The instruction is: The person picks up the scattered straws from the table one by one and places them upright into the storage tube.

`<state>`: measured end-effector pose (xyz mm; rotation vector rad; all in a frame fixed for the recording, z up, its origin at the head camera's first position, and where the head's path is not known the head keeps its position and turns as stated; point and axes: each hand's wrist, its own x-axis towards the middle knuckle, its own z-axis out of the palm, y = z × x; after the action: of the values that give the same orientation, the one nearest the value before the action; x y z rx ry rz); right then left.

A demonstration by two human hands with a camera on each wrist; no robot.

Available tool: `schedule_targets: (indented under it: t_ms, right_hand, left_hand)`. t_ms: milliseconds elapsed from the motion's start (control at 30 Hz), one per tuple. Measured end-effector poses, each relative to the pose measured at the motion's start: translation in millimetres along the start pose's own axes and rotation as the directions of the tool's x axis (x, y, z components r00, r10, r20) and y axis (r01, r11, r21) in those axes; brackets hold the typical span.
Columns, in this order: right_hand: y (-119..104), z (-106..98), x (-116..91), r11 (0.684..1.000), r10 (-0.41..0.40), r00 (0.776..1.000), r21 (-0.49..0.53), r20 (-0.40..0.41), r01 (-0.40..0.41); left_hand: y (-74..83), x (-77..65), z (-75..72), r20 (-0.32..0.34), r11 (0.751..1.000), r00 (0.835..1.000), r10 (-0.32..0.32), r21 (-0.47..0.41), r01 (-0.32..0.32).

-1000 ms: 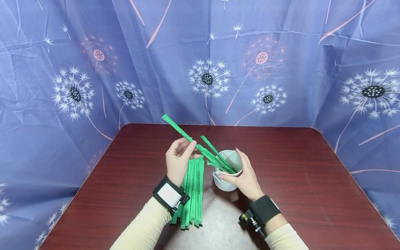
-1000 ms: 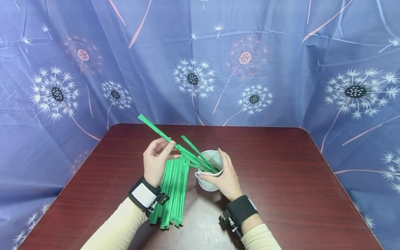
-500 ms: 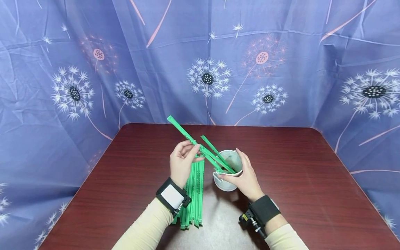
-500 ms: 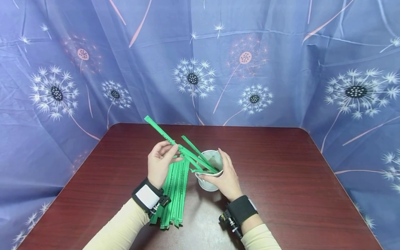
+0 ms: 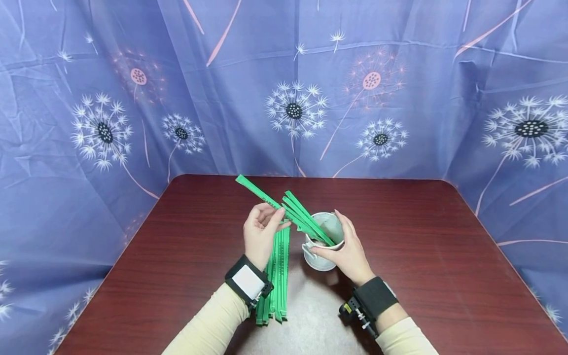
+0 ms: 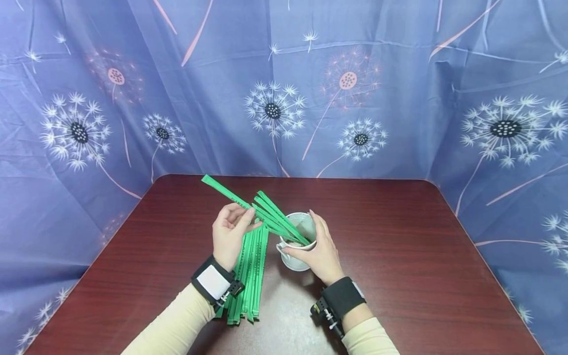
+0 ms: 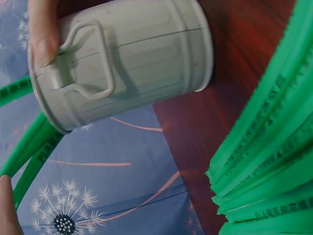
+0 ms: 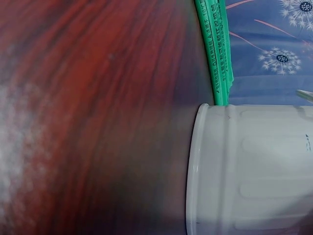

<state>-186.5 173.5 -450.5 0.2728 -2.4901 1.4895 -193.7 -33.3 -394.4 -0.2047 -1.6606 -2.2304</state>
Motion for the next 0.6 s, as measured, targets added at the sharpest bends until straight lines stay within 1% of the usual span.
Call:
schedule_targets:
  t_ms: [133, 233, 300, 400, 467, 500, 567, 600]
  right_hand:
    - [0.3, -0.3, 0.2, 1.0, 0.01, 1.0, -0.003, 0.009, -0.01]
    - [0.6, -0.4, 0.5, 1.0, 0.017, 1.0, -0.004, 0.01, -0.016]
    - [1.2, 0.0, 0.5, 1.0, 0.018, 1.0, -0.008, 0.007, -0.018]
    - [1.8, 1.5, 0.9, 1.0, 0.014, 1.0, -0.011, 0.007, -0.014]
    - [1.9, 1.9, 0.9, 1.0, 0.013, 1.0, -0.008, 0.012, -0.013]
    - [1.9, 1.7, 0.8, 1.0, 0.013, 1.0, -0.007, 0.013, -0.013]
    - [1.8, 0.7, 0.6, 1.0, 0.012, 1.0, -0.008, 0.008, -0.012]
    - [1.7, -0.2, 0.5, 1.0, 0.013, 1.0, -0.008, 0.005, -0.013]
  left_hand:
    - [-3.4, -3.5, 0.9, 0.051, 0.993, 0.999, 0.012, 0.119, -0.018]
    - [-5.8, -5.7, 1.2, 0.082, 0.97, 0.997, -0.008, 0.243, -0.012]
    - [-6.1, -7.6, 0.9, 0.098, 0.936, 0.995, -0.03, 0.351, -0.007]
    - [-6.5, -10.4, -0.9, 0.111, 0.871, 0.991, -0.072, 0.491, 0.008]
    - [-7.9, -11.8, -1.8, 0.124, 0.836, 0.987, -0.099, 0.548, 0.015]
    - [-8.8, -12.2, -1.8, 0.137, 0.828, 0.984, -0.112, 0.56, 0.017]
    - [-10.8, -12.2, -0.7, 0.175, 0.807, 0.978, -0.115, 0.59, -0.011]
    - [-11.8, -11.9, 0.2, 0.203, 0.796, 0.974, -0.106, 0.604, -0.039]
